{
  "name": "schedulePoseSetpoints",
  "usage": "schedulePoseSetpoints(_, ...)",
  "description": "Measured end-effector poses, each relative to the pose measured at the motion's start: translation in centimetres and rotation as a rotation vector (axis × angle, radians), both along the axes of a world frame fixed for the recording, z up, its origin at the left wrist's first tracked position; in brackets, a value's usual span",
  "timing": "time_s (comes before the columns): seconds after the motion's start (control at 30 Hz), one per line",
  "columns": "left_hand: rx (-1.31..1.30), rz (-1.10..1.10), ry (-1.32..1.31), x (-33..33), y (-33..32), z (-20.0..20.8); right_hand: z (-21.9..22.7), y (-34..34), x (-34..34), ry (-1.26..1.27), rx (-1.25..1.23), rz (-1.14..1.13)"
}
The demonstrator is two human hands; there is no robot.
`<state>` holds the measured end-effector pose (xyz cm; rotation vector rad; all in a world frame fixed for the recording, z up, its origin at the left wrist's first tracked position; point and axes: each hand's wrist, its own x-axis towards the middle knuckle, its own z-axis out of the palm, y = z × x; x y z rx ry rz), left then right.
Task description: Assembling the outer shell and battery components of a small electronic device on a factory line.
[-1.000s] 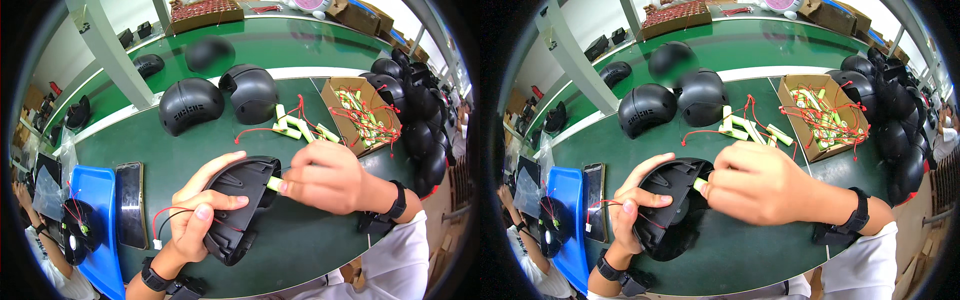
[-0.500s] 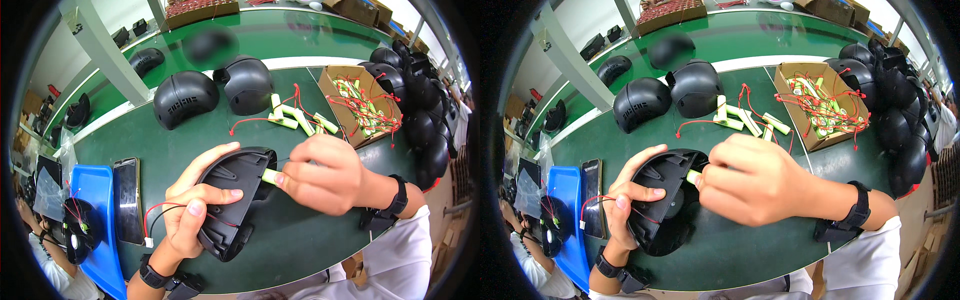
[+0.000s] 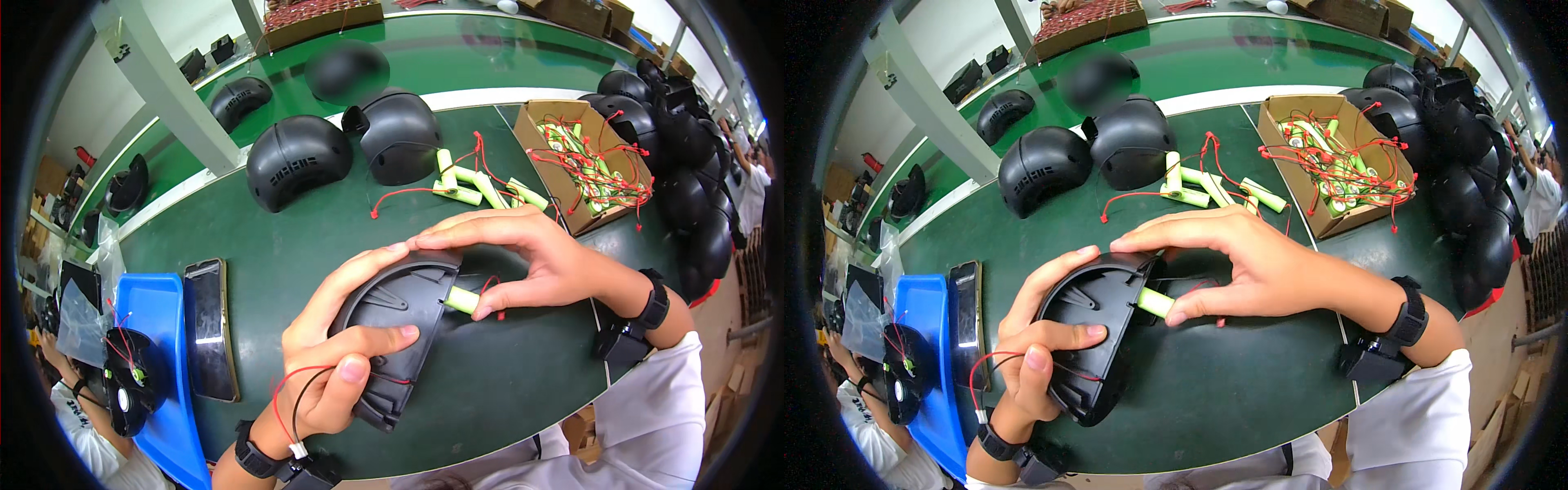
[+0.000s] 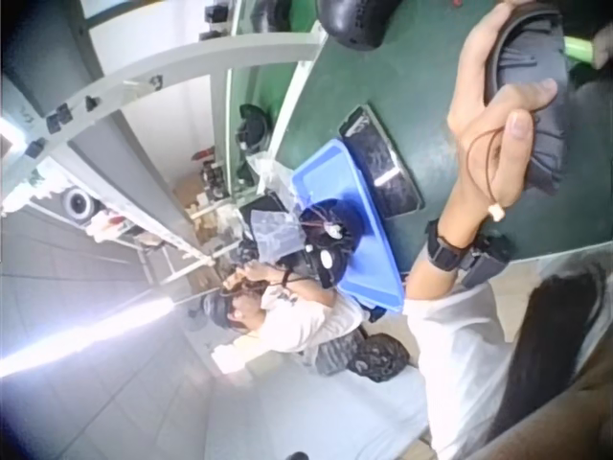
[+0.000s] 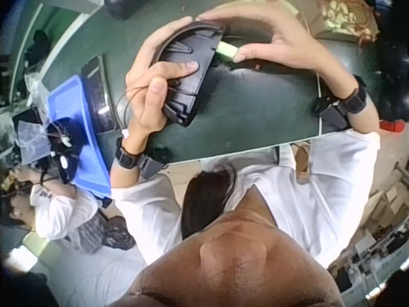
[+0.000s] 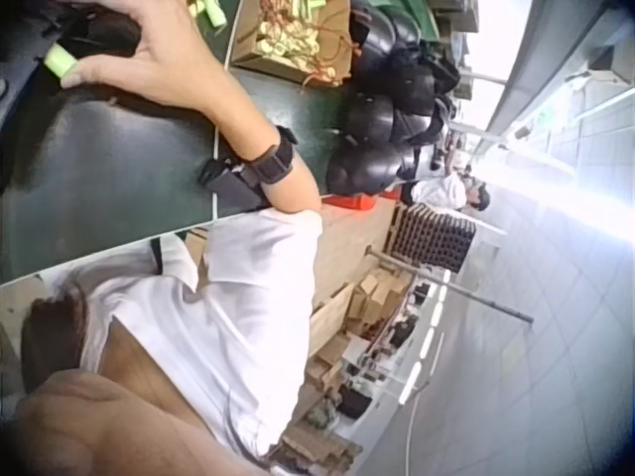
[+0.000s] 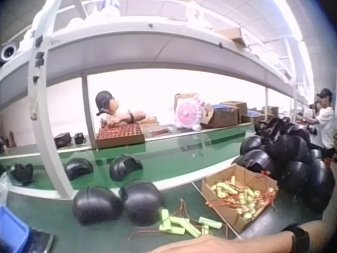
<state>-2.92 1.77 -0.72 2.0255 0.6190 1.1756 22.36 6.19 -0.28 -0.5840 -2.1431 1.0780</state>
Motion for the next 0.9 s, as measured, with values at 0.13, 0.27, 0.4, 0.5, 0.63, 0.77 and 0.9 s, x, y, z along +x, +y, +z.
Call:
schedulePoseSetpoints(0.13,-0.017,-0.006,0.037,0.5,-0.3,0.4,-0.6,0.1,-0.1,0.040,0.084,-0.011)
schedulePoseSetpoints(0.27,-0.029,-0.011,0.043,0.5,-0.3,0.4,-1.0,0.0,-0.5,0.096,0.150,-0.050)
schedulePoseSetpoints(0.4,-0.002,-0.011,0.031,0.5,-0.1,0.1,-0.7,-0.5,-0.3,0.041,0.222,-0.116)
schedulePoseSetpoints(0.5,0.058,0.044,0.049,0.8,-0.2,0.1,0.5,-2.0,-0.3,-0.012,0.031,-0.247)
schedulePoseSetpoints(0.63,0.140,0.155,0.004,1.2,-0.7,-0.2,1.3,-3.7,0.9,-0.091,-0.375,-0.328)
schedulePoseSetpoints(0.77,0.195,0.048,0.056,1.3,-0.4,0.3,2.2,-4.0,1.3,-0.238,0.746,-0.267)
schedulePoseSetpoints(0.9,0.193,0.078,0.094,1.1,-0.6,0.6,4.2,-5.4,-1.0,-0.186,0.962,-0.187)
